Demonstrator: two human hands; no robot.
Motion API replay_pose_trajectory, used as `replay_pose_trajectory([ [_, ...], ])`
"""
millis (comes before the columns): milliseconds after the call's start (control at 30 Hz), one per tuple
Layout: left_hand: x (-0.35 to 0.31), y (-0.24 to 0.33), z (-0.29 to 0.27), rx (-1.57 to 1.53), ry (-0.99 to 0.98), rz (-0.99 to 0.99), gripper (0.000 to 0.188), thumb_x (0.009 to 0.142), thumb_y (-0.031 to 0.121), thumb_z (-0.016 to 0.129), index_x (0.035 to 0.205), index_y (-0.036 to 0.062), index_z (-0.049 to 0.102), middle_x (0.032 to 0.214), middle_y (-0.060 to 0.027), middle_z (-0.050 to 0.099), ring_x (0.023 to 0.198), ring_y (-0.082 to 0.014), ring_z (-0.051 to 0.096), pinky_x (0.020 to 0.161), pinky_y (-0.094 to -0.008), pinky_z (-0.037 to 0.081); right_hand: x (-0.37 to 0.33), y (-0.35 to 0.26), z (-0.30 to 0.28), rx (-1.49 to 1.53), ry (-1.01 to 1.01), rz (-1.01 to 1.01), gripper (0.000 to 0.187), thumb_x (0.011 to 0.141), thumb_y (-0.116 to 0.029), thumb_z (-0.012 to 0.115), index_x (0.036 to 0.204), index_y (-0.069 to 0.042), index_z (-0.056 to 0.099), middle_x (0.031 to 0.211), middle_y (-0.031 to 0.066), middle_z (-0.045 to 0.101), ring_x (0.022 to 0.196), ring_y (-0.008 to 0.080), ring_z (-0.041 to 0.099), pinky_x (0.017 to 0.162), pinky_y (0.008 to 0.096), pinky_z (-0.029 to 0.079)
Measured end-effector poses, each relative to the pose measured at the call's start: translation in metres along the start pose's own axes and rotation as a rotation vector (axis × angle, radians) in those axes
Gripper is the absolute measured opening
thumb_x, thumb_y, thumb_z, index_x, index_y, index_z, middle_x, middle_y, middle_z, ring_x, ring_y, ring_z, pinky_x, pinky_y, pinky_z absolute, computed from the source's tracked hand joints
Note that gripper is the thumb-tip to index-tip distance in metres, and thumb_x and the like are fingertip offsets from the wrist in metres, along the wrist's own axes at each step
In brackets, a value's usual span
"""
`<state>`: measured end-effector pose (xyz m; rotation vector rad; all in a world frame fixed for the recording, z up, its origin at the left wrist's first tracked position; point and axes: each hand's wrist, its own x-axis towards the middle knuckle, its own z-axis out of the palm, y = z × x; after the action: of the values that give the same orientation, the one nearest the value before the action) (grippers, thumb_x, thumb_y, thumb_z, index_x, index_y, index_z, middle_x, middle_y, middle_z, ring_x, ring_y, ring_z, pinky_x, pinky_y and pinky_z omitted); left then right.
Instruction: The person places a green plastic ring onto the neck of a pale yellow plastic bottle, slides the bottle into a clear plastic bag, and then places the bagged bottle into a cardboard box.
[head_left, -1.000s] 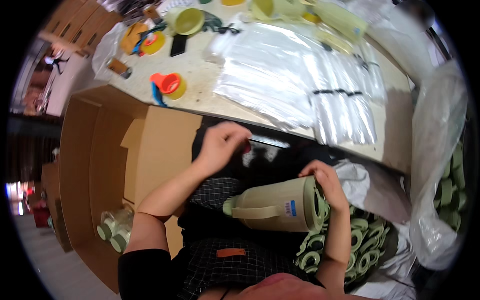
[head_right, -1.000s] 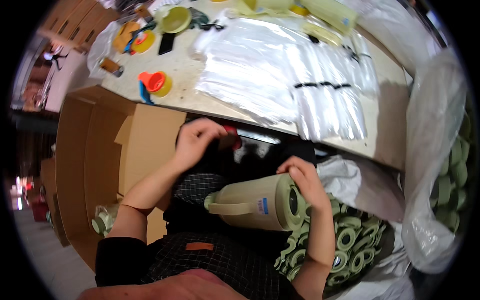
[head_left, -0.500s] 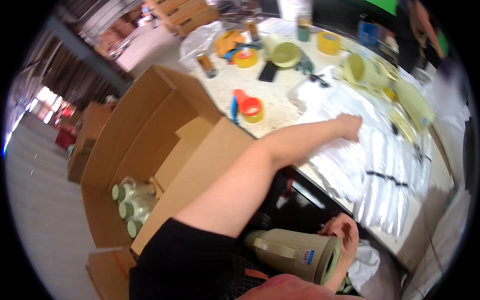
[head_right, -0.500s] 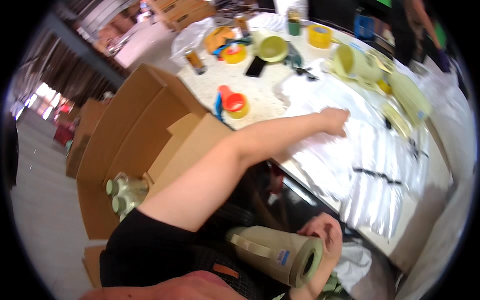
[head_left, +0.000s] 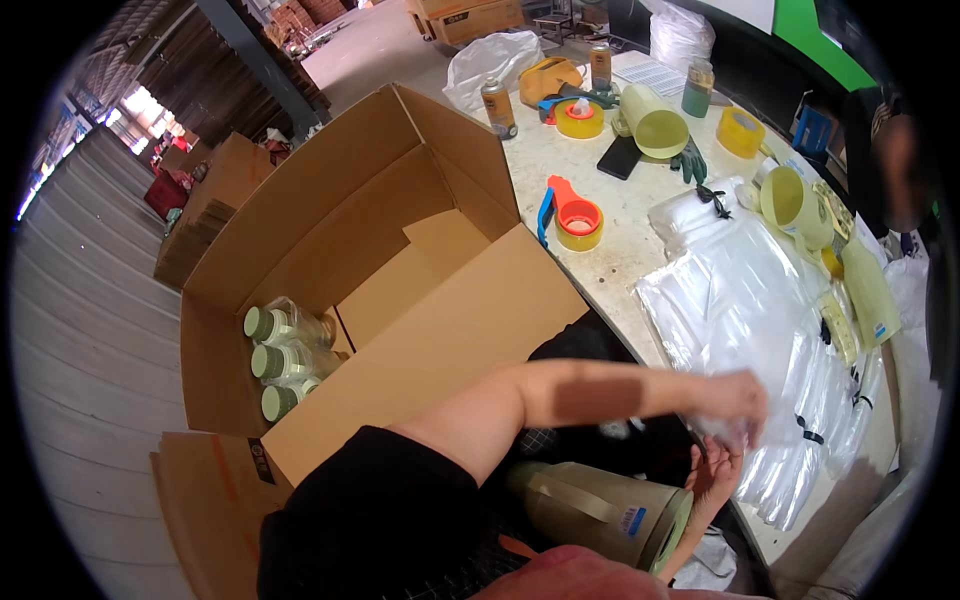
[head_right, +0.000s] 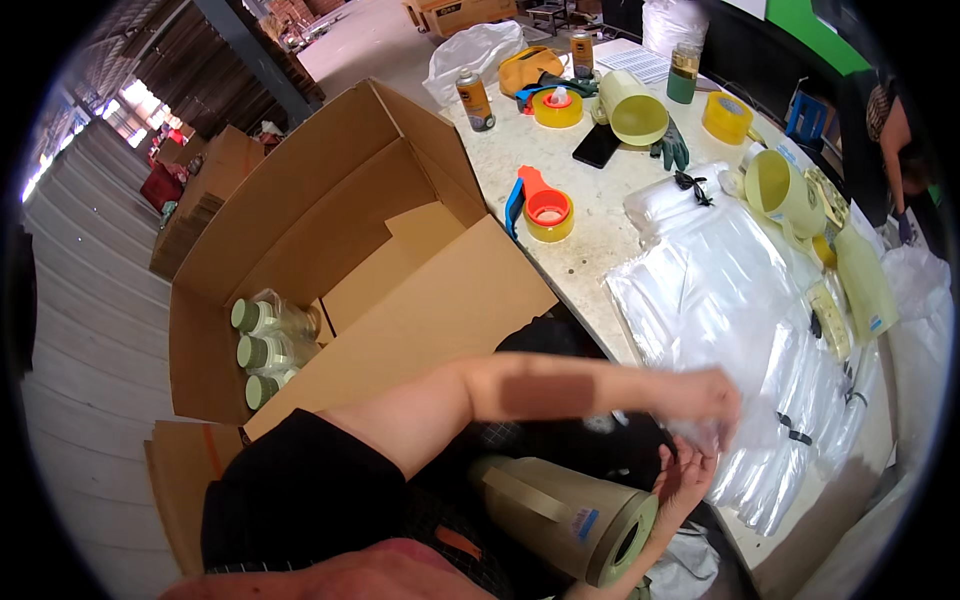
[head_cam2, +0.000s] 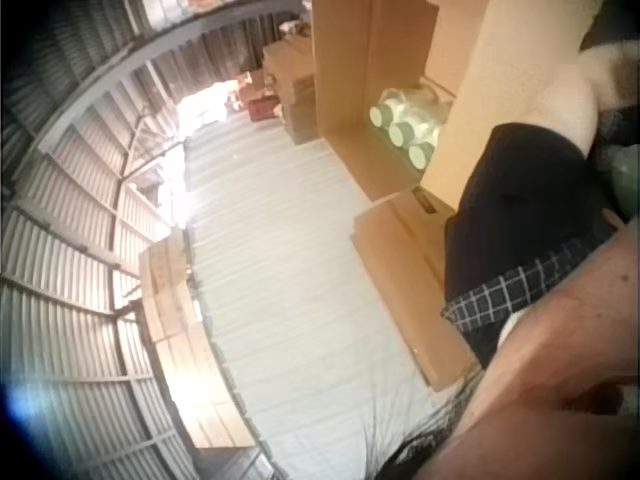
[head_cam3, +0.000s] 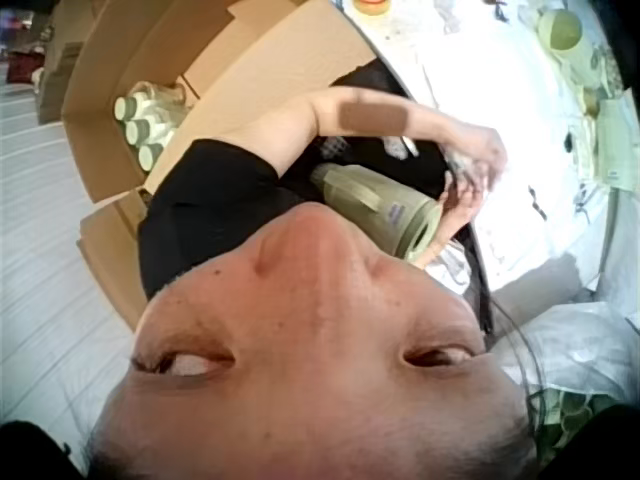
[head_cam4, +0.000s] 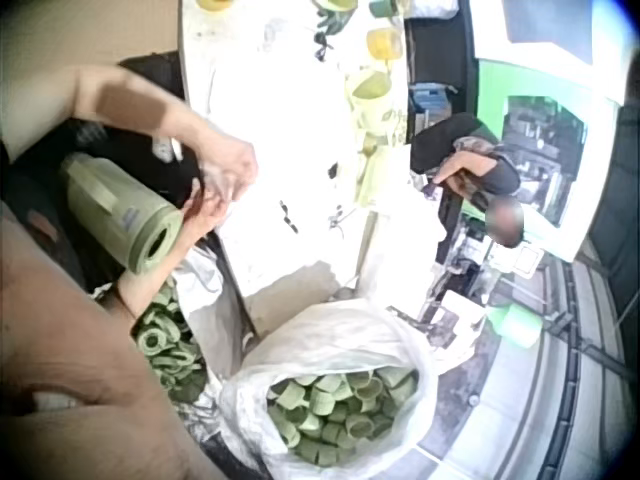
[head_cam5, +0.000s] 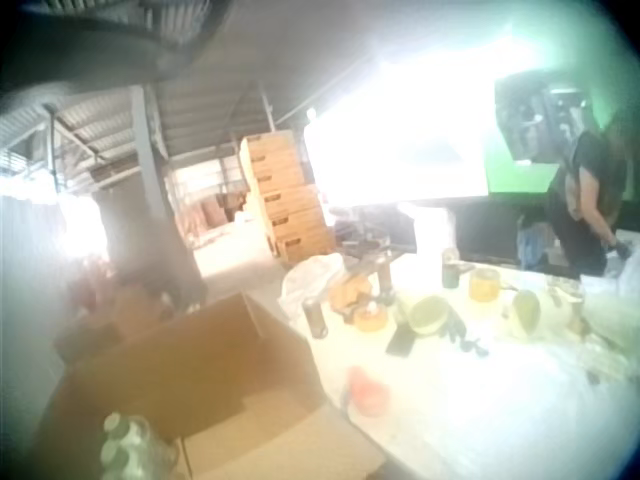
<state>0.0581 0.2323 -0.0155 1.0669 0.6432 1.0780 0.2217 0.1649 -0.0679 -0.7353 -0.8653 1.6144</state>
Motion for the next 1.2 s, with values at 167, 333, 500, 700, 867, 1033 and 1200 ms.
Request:
replay_pose_trajectory([
  [167,-0.048,-0.048,0.034,-0.167,0.220,0.025,0.012,0.073,-0.001,0.079,0.077,-0.0027,0.068,0.074,-0.0077,0.070,0.071,-0.0117,0.066,0.064,-0.0247,0.052,0.009,0.022,-0.080,-0.337,0.093,-0.027,0.036,0.091,-0.005,0.070,0.121,0.012,0.060,0.113,0.0173,0.066,0.099,0.0206,0.065,0.087,0.0322,0.053],
  [333,-0.062,-0.025,0.033,-0.111,0.297,0.084,0.014,0.071,0.002,0.083,0.076,-0.0009,0.070,0.073,-0.0061,0.070,0.068,-0.0107,0.064,0.063,-0.0262,0.052,0.023,0.027,-0.156,-0.594,0.156,-0.185,0.033,0.097,-0.015,0.060,0.119,0.010,0.059,0.114,0.0163,0.065,0.101,0.0223,0.063,0.089,0.0332,0.052],
  [500,-0.095,-0.045,0.033,-0.058,0.301,0.128,0.014,0.084,-0.004,0.071,0.094,-0.0024,0.062,0.087,-0.0096,0.069,0.079,-0.0153,0.068,0.072,-0.0298,0.055,0.024,0.048,-0.131,-0.737,0.029,-0.134,0.036,0.096,-0.022,0.066,0.118,0.005,0.060,0.109,0.0109,0.066,0.091,0.0187,0.063,0.075,0.0324,0.052],
  [700,-0.089,0.009,0.030,-0.561,-0.246,-0.066,0.022,0.091,0.002,0.061,0.112,0.0030,0.054,0.078,-0.0021,0.051,0.067,-0.0120,0.050,0.066,-0.0264,0.044,-0.021,-0.050,-0.157,0.222,0.297,-0.007,0.033,0.093,-0.010,0.056,0.121,0.006,0.061,0.127,0.0226,0.062,0.120,0.0345,0.060,0.102,0.0549,0.051],
  [867,-0.109,-0.025,-0.012,0.447,0.386,-0.078,0.027,0.084,-0.008,0.059,0.109,0.0017,0.059,0.079,-0.0030,0.061,0.076,-0.0094,0.058,0.067,-0.0269,0.048,-0.064,-0.009,-0.111,-0.032,0.518,-0.084,0.020,0.100,-0.015,0.052,0.116,-0.005,0.058,0.095,0.0064,0.062,0.078,0.0148,0.054,0.065,0.0292,0.047],
  [1033,-0.168,0.067,0.054,0.785,0.029,0.424,0.046,0.084,0.026,0.078,0.117,0.0014,0.056,0.094,-0.0115,0.058,0.076,-0.0282,0.060,0.068,-0.0361,0.049,-0.116,-0.004,-0.042,-0.549,0.511,-0.659,0.015,0.104,-0.017,0.049,0.111,-0.005,0.055,0.094,0.0059,0.060,0.078,0.0131,0.055,0.071,0.0279,0.049],
  [1200,-0.238,0.061,0.052,0.985,0.173,0.385,0.063,0.079,0.046,0.079,0.121,0.0040,0.058,0.101,-0.0127,0.059,0.088,-0.0333,0.062,0.073,-0.0398,0.051,-0.153,0.024,0.007,-0.532,0.466,-0.546,0.022,0.104,-0.018,0.047,0.117,-0.002,0.054,0.103,0.0086,0.061,0.088,0.0184,0.058,0.080,0.0319,0.049],
])
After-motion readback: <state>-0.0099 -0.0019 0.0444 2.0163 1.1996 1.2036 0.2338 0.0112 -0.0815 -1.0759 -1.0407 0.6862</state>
